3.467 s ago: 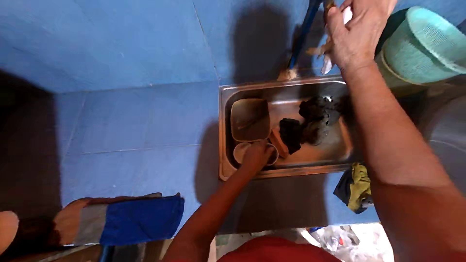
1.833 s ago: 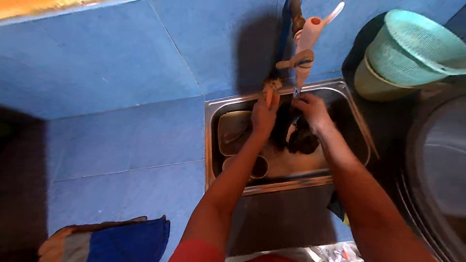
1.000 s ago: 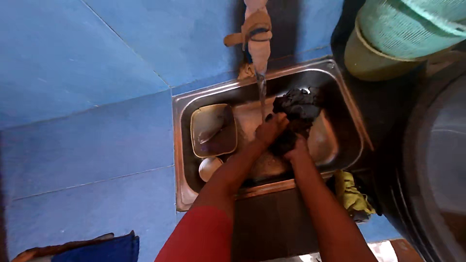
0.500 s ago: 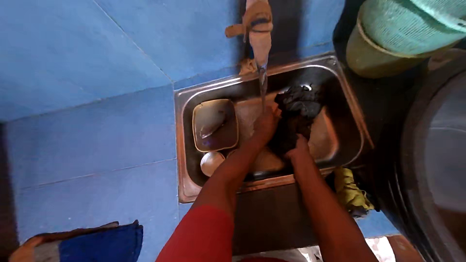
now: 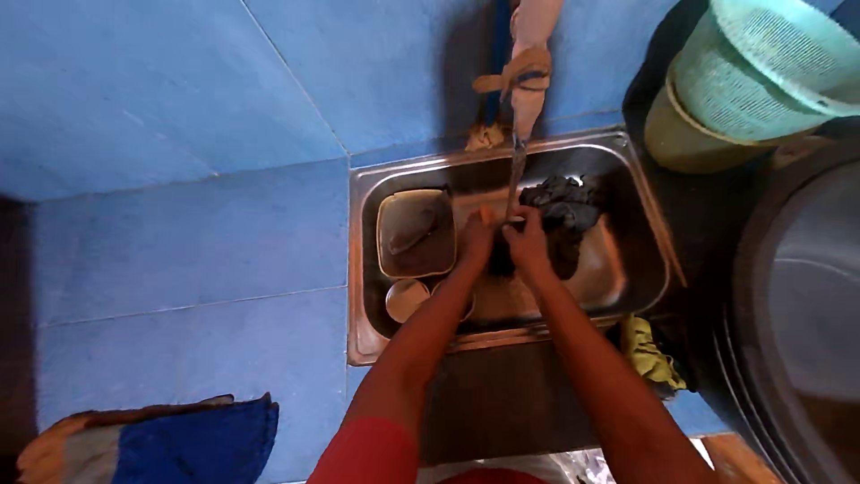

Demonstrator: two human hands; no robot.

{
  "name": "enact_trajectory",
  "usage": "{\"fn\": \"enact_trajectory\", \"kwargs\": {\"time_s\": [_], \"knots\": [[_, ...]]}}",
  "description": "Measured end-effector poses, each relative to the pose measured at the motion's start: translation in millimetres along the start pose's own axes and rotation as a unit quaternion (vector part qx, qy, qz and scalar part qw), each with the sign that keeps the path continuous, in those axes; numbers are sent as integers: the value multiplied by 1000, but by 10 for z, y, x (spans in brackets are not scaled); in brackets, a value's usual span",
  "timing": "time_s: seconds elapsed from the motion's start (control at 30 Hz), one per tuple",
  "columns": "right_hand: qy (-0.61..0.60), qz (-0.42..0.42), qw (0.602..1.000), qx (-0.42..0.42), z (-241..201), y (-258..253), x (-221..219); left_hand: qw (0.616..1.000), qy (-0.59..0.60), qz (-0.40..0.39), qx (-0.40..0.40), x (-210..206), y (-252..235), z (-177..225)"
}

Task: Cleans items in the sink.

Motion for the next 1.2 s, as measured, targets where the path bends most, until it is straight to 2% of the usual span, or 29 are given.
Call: {"fn": "enact_trajectory", "kwargs": {"time_s": [0.07, 0.13, 0.17, 0.23, 0.3, 0.33, 0.4, 0.5, 0.57, 0.6, 0.67, 0.73, 0.8, 0.87, 0.93, 0.97, 1.03, 1.07, 1.13, 1.2], "knots": [[35, -71, 997, -17, -108, -252, -130, 999, 42, 27, 0, 266, 78, 12], [164, -144, 976, 11, -251, -412, -213, 997, 45, 70, -5, 505, 99, 15], [259, -175, 949, 40, -324, -437, -253, 996, 44, 80, -4, 599, 105, 15], [435, -214, 871, 76, -419, -404, -338, 996, 34, 87, 0, 742, 129, 20], [536, -215, 815, 44, -516, -365, -374, 996, 27, 87, -2, 813, 138, 10], [556, -203, 806, 31, -557, -388, -370, 996, 27, 84, -5, 836, 143, 7], [559, -165, 812, 34, -688, -478, -329, 997, 21, 71, -16, 897, 194, 42], [465, -129, 874, 53, -1000, -535, -174, 996, 11, 72, -56, 973, 239, 141], [316, -61, 945, 59, -1083, -507, 26, 992, 13, 90, -92, 980, 218, 197], [242, -27, 968, 53, -1008, -516, 137, 989, 15, 96, -110, 960, 204, 224], [38, 51, 998, 18, -518, -577, 297, 986, 12, 97, -133, 825, 158, 256], [-162, 96, 979, -82, 126, -535, 365, 989, -14, 58, -139, 524, 154, 275], [-276, 153, 931, -185, 602, -409, 398, 988, -20, -16, -150, 97, 258, 353], [-324, 179, 900, -232, 736, -256, 432, 983, -34, -80, -163, -338, 462, 503], [-387, 141, 882, -229, 647, -81, 510, 968, -71, -123, -208, -710, 541, 585], [-418, 156, 867, -220, 692, -66, 527, 957, -85, -140, -239, -804, 512, 568], [-493, 218, 811, -227, 952, -139, 544, 943, -119, -134, -281, -843, 218, 387], [-508, 245, 789, -243, 1011, -164, 547, 943, -158, -107, -273, -789, 3, 279], [-507, 271, 774, -264, 1031, -166, 562, 955, -214, -56, -200, -654, -374, 142], [-484, 276, 780, -286, 1086, -167, 572, 957, -223, -34, -184, -598, -336, 251]]}}
Point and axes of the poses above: each hand's wrist, its own y-axis away from the middle knuckle, its own x-axis out of the back of the hand, z = x × y, the point moved 4 cm from there along -y, towards the middle knuckle, and after that the axes turned 7 degrees about -y, right-handed, at the moved point
